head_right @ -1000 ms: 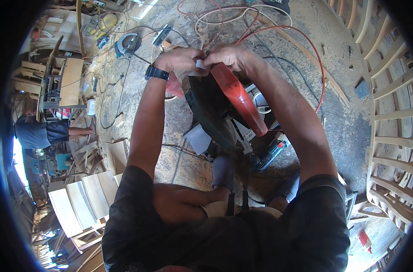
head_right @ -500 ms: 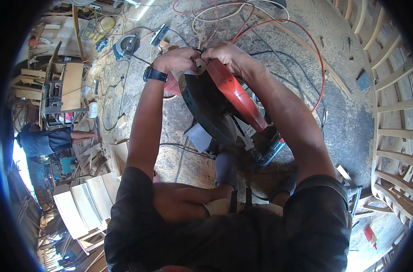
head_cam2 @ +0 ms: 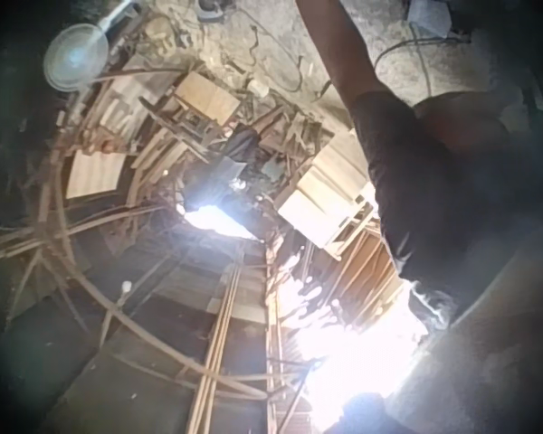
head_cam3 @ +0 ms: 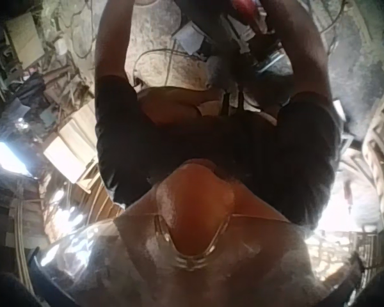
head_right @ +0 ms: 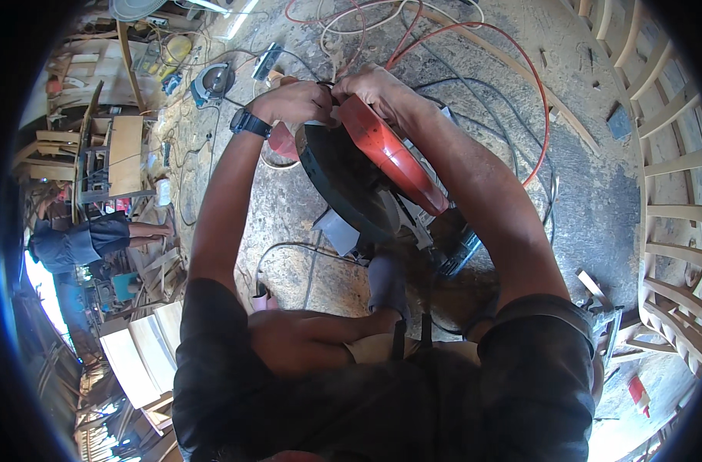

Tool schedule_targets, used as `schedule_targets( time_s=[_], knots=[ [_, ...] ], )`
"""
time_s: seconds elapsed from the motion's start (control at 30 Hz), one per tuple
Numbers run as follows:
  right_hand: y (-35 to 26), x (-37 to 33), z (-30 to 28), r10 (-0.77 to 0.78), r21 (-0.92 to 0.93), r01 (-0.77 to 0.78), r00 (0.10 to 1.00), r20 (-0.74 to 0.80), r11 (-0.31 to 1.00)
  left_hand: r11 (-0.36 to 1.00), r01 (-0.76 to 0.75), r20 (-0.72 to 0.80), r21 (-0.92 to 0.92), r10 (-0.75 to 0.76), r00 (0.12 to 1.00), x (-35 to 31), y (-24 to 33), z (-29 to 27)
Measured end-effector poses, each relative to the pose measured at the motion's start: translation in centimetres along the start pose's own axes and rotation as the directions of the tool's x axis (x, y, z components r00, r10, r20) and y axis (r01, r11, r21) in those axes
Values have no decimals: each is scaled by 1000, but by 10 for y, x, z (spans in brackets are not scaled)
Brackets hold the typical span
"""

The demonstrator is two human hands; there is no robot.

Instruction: The person applies multiple strips of white tape to the guard of a miter saw by hand, tearing each piece from a roll and smoothing it onto the surface.

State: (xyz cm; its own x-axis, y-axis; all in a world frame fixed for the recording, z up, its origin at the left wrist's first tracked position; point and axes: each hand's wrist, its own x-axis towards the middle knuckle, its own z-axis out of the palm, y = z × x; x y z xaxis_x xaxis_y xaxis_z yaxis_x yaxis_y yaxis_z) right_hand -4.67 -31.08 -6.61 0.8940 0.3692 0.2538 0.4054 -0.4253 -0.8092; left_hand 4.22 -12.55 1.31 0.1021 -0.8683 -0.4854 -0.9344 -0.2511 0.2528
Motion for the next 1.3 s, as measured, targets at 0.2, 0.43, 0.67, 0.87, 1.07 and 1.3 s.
schedule_targets(
  time_s=[0.2, 0.43, 0.67, 0.87, 1.07, 1.3],
  knots=[
    [-10, -6, -7, -24, -65, 26, 999, 22, 998, 907, -390, 5, 161, 395, 919, 9, -13, 6],
    [-13, -7, -10, 27, 48, -27, 1000, -4, 998, 996, 87, 165, 32, -91, 982, 19, 1, 13],
    [-7, 1, -8, 125, 247, -133, 991, 48, 960, 910, -406, 44, 79, 404, 914, 10, -3, -1],
    [11, -10, 3, 362, 452, -363, 928, 91, 815, 978, 135, 63, -160, -126, 990, 9, 17, -10],
    [22, 8, 1, 336, 291, -434, 882, 332, 853, 927, 320, 154, -195, -294, 943, 7, 9, -6],
    [68, 26, 11, 219, 89, -289, 863, 456, 953, 931, 362, 243, -44, -341, 908, 36, 13, -12]
  ],
)
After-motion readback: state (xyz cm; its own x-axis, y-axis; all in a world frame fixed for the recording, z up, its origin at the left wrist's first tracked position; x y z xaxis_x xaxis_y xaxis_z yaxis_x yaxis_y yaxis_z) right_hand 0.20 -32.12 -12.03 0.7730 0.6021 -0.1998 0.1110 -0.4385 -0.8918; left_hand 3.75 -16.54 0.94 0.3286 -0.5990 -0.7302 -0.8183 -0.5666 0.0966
